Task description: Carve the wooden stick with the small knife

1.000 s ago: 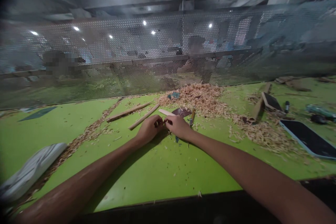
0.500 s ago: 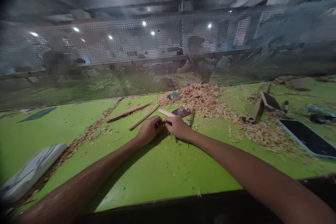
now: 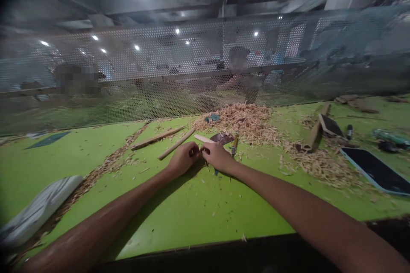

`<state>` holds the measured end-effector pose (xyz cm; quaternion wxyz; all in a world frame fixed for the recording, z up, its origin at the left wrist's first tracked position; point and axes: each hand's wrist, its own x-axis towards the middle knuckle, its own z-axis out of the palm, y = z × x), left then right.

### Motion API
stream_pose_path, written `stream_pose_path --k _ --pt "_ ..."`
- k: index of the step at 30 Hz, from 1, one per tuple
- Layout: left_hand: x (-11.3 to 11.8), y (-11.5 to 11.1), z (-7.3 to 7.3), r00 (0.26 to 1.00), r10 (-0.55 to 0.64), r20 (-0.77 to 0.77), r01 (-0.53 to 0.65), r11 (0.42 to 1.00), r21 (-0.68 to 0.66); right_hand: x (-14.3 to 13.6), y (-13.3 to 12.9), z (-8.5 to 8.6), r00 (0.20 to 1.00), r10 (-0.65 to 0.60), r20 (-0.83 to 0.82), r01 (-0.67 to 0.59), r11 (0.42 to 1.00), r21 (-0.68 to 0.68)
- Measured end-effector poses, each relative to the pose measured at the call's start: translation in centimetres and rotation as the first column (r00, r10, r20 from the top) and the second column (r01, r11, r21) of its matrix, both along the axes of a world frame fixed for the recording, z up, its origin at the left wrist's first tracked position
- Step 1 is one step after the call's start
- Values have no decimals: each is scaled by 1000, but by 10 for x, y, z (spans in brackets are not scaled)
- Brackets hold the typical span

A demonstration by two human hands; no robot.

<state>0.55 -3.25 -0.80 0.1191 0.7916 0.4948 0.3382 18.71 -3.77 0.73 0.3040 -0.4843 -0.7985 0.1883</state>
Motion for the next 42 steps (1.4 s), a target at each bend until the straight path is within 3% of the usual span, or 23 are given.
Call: stream_pose_path --k 25,33,42 --pt "-2 0 -3 1000 -28 -12 28 1000 12 4 5 -5 994 95 -46 -92 994 67" --pt "-2 -4 2 999 -37 -25 37 999 5 4 4 -3 995 104 6 -104 991 84" --pt "0 -3 4 1000 6 -26 -7 1000 -20 1 1 -5 1000 -6 -22 6 1000 -6"
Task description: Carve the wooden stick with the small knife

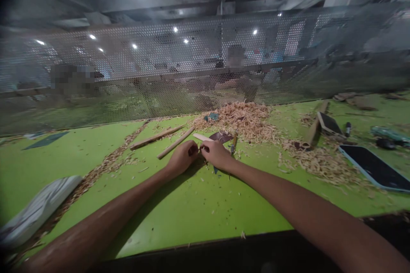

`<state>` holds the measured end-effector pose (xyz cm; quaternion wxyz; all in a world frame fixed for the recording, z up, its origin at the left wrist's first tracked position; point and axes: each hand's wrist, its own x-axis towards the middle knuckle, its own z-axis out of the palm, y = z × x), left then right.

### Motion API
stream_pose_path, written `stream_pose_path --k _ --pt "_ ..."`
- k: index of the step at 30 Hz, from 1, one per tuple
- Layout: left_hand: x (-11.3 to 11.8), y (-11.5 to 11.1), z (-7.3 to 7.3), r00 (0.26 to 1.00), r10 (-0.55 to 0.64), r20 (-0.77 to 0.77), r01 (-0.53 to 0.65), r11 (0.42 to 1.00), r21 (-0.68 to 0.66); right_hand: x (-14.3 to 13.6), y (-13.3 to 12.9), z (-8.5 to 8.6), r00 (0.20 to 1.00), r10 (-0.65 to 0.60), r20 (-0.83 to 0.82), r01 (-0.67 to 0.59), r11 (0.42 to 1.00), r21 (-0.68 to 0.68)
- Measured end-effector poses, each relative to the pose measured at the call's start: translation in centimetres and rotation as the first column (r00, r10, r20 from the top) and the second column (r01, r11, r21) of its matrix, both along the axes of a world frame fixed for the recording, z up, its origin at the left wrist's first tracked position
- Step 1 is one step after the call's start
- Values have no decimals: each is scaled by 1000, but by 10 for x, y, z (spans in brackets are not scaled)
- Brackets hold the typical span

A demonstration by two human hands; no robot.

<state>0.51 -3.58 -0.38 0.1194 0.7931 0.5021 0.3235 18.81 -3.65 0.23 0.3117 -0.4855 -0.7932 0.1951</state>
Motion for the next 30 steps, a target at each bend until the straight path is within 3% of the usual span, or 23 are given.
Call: stream_pose_path --k 30 --pt "-1 -1 -4 996 -78 35 76 996 56 0 1 2 996 44 80 -48 998 40"
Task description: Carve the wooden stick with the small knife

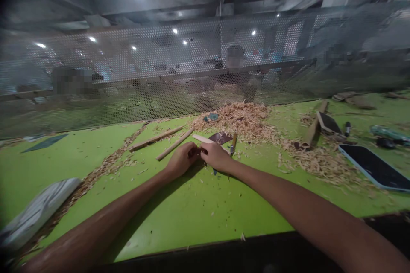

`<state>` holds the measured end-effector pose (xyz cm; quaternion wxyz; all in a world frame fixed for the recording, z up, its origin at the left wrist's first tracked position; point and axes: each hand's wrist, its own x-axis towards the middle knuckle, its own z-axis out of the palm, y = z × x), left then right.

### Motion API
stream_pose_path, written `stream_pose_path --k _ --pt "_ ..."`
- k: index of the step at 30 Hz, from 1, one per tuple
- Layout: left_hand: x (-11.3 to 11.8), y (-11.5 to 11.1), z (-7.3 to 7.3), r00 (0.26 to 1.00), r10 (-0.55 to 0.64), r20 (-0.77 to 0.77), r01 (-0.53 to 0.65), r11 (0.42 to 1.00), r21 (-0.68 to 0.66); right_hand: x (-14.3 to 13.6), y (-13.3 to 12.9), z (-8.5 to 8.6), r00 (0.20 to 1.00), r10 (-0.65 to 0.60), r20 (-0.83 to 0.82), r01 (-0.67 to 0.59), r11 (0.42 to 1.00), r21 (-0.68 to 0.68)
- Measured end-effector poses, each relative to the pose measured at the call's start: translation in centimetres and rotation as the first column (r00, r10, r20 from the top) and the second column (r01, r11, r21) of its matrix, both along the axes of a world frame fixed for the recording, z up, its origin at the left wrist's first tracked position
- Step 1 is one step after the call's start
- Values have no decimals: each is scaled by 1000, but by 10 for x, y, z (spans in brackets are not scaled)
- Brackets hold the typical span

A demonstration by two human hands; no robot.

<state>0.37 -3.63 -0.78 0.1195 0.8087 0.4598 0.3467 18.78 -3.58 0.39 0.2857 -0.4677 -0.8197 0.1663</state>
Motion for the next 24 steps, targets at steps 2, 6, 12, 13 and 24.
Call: stream_pose_path --k 2,6,12,13,24 --pt "0 0 -1 1000 -11 9 11 1000 -1 0 -1 0 1000 -1 2 1 1000 -5" --pt "-1 1 -1 1000 13 -11 -13 1000 1 0 -1 -1 1000 23 -3 -23 999 26" --pt "0 2 -1 999 24 -29 -24 1000 4 0 -2 -1 1000 29 1 -29 997 69" --pt "0 2 -1 999 27 -26 -27 1000 0 0 -2 0 1000 14 0 -14 998 67" --pt "0 2 0 999 35 -10 -35 999 -39 -1 -3 5 1000 -10 0 10 1000 19"
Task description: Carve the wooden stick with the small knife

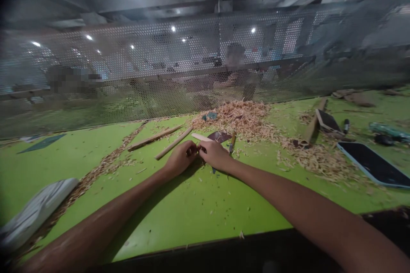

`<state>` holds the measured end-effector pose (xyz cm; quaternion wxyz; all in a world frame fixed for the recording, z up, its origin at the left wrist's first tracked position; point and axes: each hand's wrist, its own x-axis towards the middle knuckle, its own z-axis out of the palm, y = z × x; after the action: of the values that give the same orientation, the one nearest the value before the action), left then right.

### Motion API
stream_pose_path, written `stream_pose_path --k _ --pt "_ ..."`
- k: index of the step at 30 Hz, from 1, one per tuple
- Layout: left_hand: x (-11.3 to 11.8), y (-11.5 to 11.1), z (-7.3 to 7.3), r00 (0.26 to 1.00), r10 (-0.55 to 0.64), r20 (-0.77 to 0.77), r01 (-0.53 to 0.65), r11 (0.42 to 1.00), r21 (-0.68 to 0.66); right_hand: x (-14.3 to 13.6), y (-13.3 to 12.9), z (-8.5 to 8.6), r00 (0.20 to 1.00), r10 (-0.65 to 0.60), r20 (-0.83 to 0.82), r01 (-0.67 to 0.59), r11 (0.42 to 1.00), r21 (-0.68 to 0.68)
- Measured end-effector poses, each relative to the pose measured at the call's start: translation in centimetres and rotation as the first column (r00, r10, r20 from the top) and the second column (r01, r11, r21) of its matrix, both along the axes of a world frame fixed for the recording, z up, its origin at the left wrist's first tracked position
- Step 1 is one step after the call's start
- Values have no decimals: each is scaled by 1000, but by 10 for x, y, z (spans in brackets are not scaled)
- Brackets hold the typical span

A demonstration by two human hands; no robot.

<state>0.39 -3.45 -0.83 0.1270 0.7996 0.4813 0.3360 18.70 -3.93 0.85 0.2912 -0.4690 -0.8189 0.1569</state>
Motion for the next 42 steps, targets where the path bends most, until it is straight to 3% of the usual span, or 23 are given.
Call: stream_pose_path --k 14,22,33,42 --pt "0 -2 -1 999 26 -45 -26 1000 -9 0 -2 -3 999 47 1 -47 999 21" --pt "0 1 -1 998 52 -23 -52 999 -7 -2 -3 2 999 -32 -42 29 998 -60" --pt "-1 1 -3 1000 11 -28 -10 1000 16 -1 -2 -1 1000 13 -8 -13 1000 2" --pt "0 0 0 1000 27 -10 -27 1000 -1 -2 -3 0 1000 -21 -10 20 999 -33"
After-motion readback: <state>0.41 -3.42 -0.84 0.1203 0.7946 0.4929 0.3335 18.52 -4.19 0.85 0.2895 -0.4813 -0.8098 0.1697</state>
